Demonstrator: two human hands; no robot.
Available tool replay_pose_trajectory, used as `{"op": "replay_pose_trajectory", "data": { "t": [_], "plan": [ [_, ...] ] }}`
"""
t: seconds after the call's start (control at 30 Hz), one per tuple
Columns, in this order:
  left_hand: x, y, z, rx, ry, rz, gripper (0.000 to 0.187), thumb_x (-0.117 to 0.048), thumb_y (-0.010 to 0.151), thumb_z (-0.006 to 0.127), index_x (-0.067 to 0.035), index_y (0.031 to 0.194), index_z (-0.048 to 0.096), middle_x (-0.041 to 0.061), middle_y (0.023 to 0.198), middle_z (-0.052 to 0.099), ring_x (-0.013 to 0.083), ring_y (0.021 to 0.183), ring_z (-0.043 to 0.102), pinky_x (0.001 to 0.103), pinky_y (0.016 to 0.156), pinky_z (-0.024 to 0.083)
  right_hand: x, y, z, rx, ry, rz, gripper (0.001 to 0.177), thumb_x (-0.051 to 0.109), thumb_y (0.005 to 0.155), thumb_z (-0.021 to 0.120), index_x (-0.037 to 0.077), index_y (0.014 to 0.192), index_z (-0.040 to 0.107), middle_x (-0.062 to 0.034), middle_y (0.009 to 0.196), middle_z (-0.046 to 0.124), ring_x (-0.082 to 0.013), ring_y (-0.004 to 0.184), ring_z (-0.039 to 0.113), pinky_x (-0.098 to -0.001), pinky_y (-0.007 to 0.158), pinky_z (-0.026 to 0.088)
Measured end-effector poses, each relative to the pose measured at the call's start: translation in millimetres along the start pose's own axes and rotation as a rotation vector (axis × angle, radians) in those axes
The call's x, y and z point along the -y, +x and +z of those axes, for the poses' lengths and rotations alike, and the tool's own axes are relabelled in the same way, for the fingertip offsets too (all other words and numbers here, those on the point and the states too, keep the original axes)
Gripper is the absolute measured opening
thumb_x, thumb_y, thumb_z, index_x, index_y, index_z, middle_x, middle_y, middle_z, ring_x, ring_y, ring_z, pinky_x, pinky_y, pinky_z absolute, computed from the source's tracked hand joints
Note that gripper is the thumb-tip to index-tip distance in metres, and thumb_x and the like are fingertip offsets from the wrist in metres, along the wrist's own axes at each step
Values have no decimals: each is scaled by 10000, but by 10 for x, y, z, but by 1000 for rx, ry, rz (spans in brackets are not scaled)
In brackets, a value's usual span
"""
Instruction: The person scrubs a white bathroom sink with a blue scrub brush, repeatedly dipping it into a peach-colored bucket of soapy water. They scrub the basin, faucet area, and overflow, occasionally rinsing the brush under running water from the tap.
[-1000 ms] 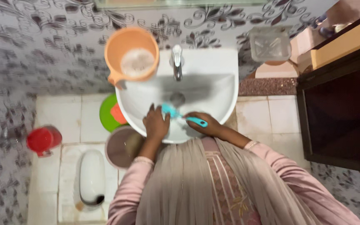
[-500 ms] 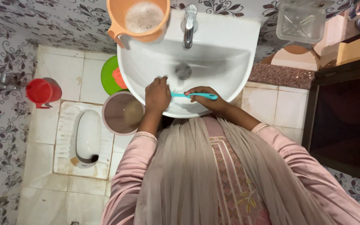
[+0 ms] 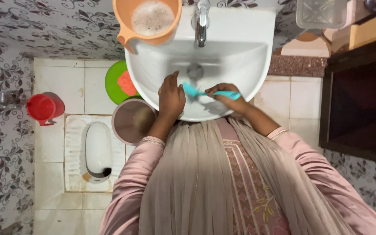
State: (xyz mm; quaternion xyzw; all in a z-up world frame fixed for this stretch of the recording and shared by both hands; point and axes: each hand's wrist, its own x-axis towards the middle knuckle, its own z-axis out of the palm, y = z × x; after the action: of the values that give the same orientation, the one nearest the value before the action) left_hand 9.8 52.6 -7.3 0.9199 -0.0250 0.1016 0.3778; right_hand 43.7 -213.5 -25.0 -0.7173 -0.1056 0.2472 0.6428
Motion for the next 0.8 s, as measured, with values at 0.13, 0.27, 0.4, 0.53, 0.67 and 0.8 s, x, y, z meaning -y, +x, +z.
{"op": "replay_pose_trajectory", "data": {
  "t": [0.13, 0.27, 0.4, 0.53, 0.67, 0.8],
  "plan": [
    [56, 19, -49, 68, -277, -126, 466, -97, 1003, 546, -50, 1461, 471, 184, 1366, 574, 321, 1109, 627, 469, 995, 500, -31, 11, 30, -194, 47, 97, 160, 11, 885, 625, -27, 995, 735, -188, 1197, 730, -285, 1131, 659, -326, 1002, 486],
    [69, -7, -53, 14, -182, -37, 477, -59, 969, 594, -39, 1435, 496, 156, 1291, 632, 287, 1046, 659, 488, 983, 460, 201, -178, 263, -223, -214, -19, 206, 70, 841, 646, -14, 994, 755, -208, 1143, 761, -268, 1083, 738, -335, 952, 549],
    [88, 15, -20, -26, -219, -33, 462, -39, 955, 593, -4, 1408, 511, 163, 1232, 664, 282, 990, 667, 464, 948, 489, 533, -308, 163, -145, -274, 12, 225, 130, 834, 672, 26, 1008, 768, -180, 1119, 780, -253, 1046, 751, -357, 923, 567],
    [58, 94, -39, -81, -292, -53, 399, -14, 969, 554, 23, 1366, 535, 197, 1193, 672, 301, 1000, 691, 419, 910, 547, 869, -302, 21, -185, -692, 74, 234, 168, 816, 697, 76, 1005, 801, -140, 1042, 788, -277, 936, 749, -369, 846, 580],
    [-26, 101, -81, -169, -240, -120, 396, 5, 966, 571, 32, 1361, 555, 195, 1100, 691, 334, 994, 681, 433, 898, 532, 959, -209, -129, 52, -247, 264, 246, 148, 840, 667, 59, 1034, 789, -124, 1129, 789, -244, 1026, 741, -373, 912, 580],
    [-58, 140, -64, -243, -210, -216, 384, 2, 958, 558, 15, 1341, 579, 175, 1074, 702, 310, 979, 691, 419, 889, 537, 847, -267, -243, 87, -570, 36, 223, 150, 891, 688, 43, 1072, 763, -162, 1102, 771, -244, 1011, 726, -377, 897, 564]
  ]
}}
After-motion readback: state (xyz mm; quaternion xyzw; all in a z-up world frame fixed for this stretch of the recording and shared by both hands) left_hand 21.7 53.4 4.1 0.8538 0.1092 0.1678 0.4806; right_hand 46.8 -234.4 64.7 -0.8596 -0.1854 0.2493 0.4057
